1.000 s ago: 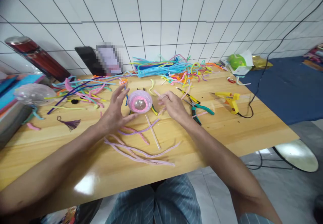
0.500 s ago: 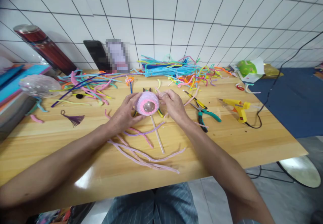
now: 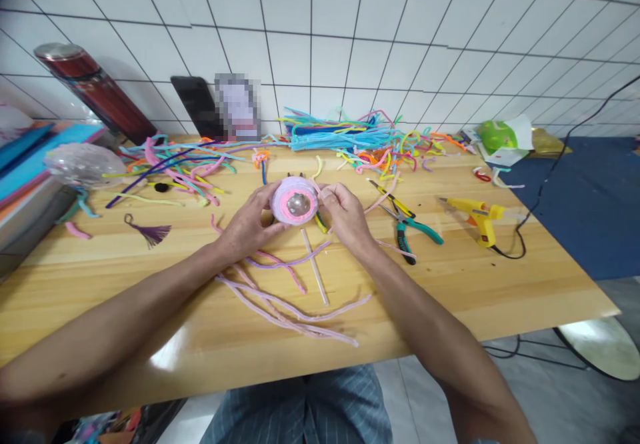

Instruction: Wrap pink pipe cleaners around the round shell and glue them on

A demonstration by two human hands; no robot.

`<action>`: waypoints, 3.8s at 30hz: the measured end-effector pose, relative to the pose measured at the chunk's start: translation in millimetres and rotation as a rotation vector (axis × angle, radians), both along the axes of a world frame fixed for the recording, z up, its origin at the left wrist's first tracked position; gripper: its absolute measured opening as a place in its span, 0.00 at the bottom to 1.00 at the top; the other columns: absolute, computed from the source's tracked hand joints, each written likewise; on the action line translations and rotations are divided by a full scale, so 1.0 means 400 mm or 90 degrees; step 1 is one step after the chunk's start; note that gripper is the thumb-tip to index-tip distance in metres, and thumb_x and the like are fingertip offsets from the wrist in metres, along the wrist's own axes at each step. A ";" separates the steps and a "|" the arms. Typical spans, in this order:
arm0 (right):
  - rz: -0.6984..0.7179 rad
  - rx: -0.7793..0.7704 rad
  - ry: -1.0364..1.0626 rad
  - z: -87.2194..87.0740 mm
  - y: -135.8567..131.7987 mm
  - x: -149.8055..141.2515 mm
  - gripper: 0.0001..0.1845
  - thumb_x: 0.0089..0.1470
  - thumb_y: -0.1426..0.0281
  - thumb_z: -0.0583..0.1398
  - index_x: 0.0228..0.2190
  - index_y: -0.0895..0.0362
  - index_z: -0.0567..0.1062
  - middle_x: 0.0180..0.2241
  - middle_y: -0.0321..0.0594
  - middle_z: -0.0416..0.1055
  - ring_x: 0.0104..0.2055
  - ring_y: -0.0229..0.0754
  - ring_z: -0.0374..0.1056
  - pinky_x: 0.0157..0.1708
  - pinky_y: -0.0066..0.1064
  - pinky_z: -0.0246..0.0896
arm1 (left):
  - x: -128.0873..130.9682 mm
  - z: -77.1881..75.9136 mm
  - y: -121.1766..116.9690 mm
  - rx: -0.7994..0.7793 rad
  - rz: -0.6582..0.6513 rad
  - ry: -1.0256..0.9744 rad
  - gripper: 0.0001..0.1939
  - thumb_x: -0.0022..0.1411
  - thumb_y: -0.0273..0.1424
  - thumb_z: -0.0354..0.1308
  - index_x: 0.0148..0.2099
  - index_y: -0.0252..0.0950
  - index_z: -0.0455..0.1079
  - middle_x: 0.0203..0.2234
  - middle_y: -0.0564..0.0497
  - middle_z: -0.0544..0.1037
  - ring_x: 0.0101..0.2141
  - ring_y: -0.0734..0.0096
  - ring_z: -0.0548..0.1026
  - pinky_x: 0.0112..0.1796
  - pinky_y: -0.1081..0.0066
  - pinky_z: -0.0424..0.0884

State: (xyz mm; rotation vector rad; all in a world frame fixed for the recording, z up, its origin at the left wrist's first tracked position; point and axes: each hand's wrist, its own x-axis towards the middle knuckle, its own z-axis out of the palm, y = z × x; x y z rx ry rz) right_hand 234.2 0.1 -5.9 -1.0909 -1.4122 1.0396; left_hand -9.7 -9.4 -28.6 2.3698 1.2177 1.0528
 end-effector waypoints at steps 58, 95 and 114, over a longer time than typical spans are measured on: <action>0.076 0.292 -0.577 0.025 0.011 0.109 0.16 0.54 0.79 0.57 0.43 0.55 0.75 0.49 0.49 0.79 0.54 0.54 0.73 0.57 0.50 0.67 | -0.006 -0.035 0.015 -0.029 -0.005 -0.024 0.49 0.63 0.36 0.70 0.78 0.37 0.49 0.71 0.36 0.65 0.70 0.47 0.66 0.70 0.50 0.64; 0.143 0.148 -0.312 -0.071 -0.001 0.025 0.37 0.66 0.58 0.60 0.71 0.54 0.60 0.69 0.55 0.66 0.68 0.55 0.67 0.67 0.55 0.65 | 0.000 -0.052 0.022 -0.016 -0.007 -0.027 0.50 0.65 0.44 0.69 0.78 0.35 0.48 0.71 0.35 0.64 0.70 0.48 0.65 0.69 0.50 0.65; 0.051 0.220 -0.383 -0.041 -0.006 0.039 0.36 0.68 0.52 0.59 0.69 0.54 0.61 0.70 0.56 0.62 0.71 0.55 0.63 0.70 0.56 0.60 | -0.022 -0.080 0.034 0.015 0.037 -0.057 0.54 0.57 0.48 0.74 0.76 0.40 0.52 0.67 0.35 0.68 0.66 0.41 0.70 0.65 0.43 0.71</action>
